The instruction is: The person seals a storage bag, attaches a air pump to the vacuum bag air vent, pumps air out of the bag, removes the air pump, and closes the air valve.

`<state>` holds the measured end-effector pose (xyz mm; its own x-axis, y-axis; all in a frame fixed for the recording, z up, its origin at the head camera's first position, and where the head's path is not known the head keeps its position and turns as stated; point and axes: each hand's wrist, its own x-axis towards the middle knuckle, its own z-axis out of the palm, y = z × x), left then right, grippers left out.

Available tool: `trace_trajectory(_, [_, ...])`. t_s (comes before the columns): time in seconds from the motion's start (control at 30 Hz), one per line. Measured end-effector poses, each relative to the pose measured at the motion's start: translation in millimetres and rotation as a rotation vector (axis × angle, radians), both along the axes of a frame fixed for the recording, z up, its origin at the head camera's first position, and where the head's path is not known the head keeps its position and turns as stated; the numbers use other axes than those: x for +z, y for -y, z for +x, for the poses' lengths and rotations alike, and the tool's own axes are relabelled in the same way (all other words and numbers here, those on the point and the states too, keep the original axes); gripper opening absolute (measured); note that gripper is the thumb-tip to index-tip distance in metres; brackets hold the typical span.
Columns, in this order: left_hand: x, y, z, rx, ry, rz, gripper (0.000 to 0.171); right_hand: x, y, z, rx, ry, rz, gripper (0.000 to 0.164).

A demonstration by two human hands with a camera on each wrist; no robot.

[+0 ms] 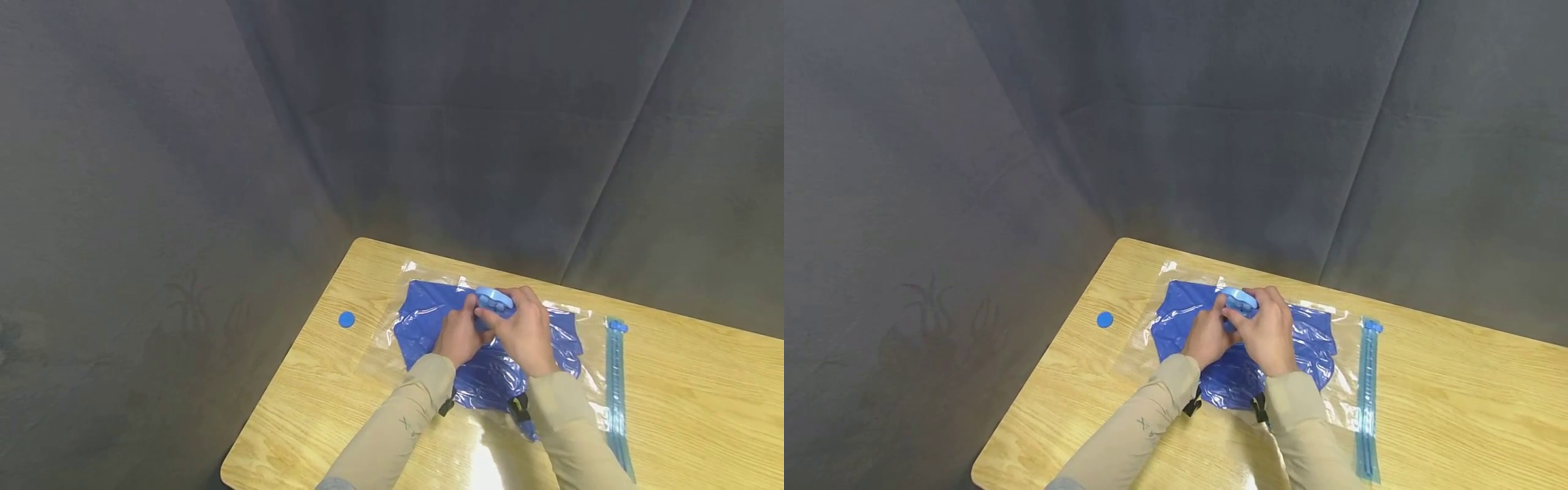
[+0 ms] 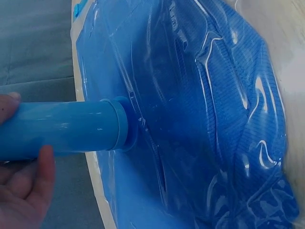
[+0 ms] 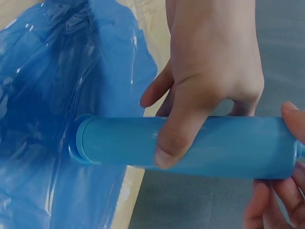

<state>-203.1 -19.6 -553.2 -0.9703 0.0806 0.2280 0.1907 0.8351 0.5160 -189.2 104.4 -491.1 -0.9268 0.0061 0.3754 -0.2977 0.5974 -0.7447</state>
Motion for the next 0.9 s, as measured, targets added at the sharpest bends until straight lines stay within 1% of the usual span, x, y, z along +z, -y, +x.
trace_trajectory(0.23, [-3.0,-3.4,0.6,0.028,-0.017,-0.009,0.049,-2.1,-2.0,-2.1,0.028,-0.015,-0.009,0.043])
trace_trajectory(0.43, [-1.3,-3.9,0.9,0.043,-0.002,-0.003,0.049,-1.4,-5.4,-4.3,0.045,0.019,-0.018,0.043])
trace_trajectory(0.53, [0.1,-1.9,0.5,0.017,0.006,0.013,0.049,-0.8,-6.3,-4.4,0.051,0.047,-0.027,0.043])
trace_trajectory(0.63, [1.4,2.6,-0.6,-0.031,0.022,0.032,0.048,-0.8,-7.1,-4.6,0.068,0.074,-0.038,0.044])
trace_trajectory(0.7, [3.9,6.3,-0.9,-0.065,0.059,0.068,0.046,-1.2,-7.9,-4.9,0.078,0.085,-0.042,0.044])
trace_trajectory(0.77, [6.4,9.9,-1.9,-0.092,0.115,0.114,0.044,-1.9,-8.8,-5.2,0.087,0.092,-0.042,0.044])
trace_trajectory(0.87, [11.4,13.5,-3.2,-0.103,0.204,0.179,0.045,-3.3,-10.5,-5.8,0.104,0.102,-0.058,0.044])
trace_trajectory(0.9, [13.0,14.0,-3.9,-0.106,0.219,0.19,0.048,-3.9,-11.0,-6.1,0.112,0.104,-0.066,0.044])
